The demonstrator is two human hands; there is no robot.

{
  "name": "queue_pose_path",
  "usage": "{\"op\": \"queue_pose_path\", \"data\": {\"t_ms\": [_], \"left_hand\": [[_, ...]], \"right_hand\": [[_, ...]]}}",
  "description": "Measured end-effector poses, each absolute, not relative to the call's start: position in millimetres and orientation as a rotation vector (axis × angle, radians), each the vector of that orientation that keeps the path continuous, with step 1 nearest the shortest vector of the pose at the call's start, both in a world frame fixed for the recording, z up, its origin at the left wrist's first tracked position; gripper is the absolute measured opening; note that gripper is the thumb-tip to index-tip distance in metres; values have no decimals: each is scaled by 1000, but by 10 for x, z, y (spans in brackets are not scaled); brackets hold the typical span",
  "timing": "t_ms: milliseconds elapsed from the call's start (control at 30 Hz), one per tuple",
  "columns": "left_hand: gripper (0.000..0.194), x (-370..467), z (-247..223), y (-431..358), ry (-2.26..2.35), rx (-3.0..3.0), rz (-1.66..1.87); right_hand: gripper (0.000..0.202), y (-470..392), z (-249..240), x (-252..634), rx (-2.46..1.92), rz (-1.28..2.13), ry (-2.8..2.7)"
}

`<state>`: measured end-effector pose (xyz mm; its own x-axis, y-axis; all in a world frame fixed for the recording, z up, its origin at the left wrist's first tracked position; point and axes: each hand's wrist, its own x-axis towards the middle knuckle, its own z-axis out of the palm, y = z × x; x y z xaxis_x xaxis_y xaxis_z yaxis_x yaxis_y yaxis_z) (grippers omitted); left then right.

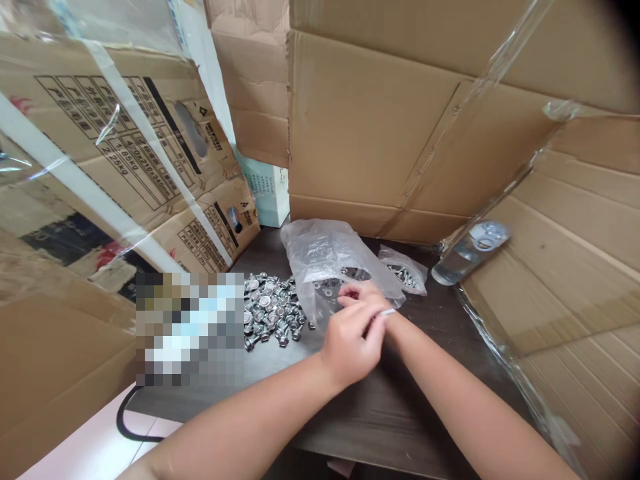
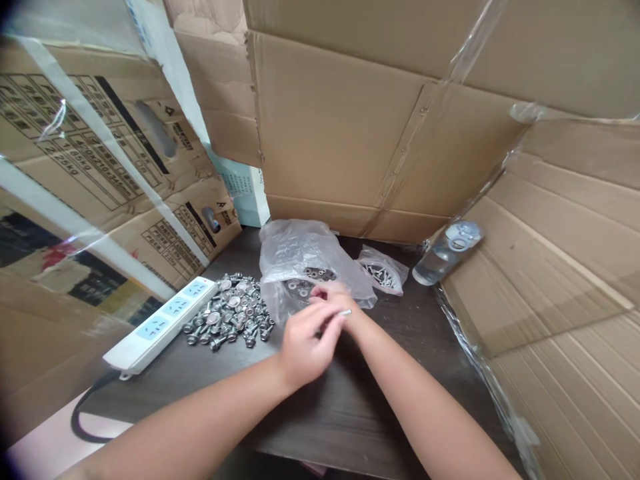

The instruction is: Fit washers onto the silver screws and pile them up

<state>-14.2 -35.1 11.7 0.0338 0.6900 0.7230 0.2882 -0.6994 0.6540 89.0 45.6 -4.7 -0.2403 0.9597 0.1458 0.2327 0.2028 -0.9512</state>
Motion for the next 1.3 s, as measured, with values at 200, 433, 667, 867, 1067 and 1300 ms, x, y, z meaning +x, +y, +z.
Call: {"op": "queue_pose_path", "data": {"t_ms": [200, 433, 667, 867, 1067, 1300], "left_hand": [[22, -105, 144, -173, 1090, 998, 1297], [25, -61, 143, -171, 1071, 954, 1260], [26, -72, 108, -114, 1057, 931, 1264], [30, -106, 98, -96, 1039, 906, 1281], [29, -102, 203, -189, 1027, 967, 1234], [30, -111, 206, -228, 910, 1101, 1092]], "right_hand": [[35, 37, 14, 1230, -1098, 1207, -1311], [29, -68, -70, 1238, -1120, 937, -1216], [17, -55, -59, 1192, -1028, 622, -1477], [20, -173, 152, 1448, -924, 644, -1776], [36, 230, 601, 2229, -1642, 541, -2049], [25, 1207, 733, 2146, -1996, 431, -2192]]}}
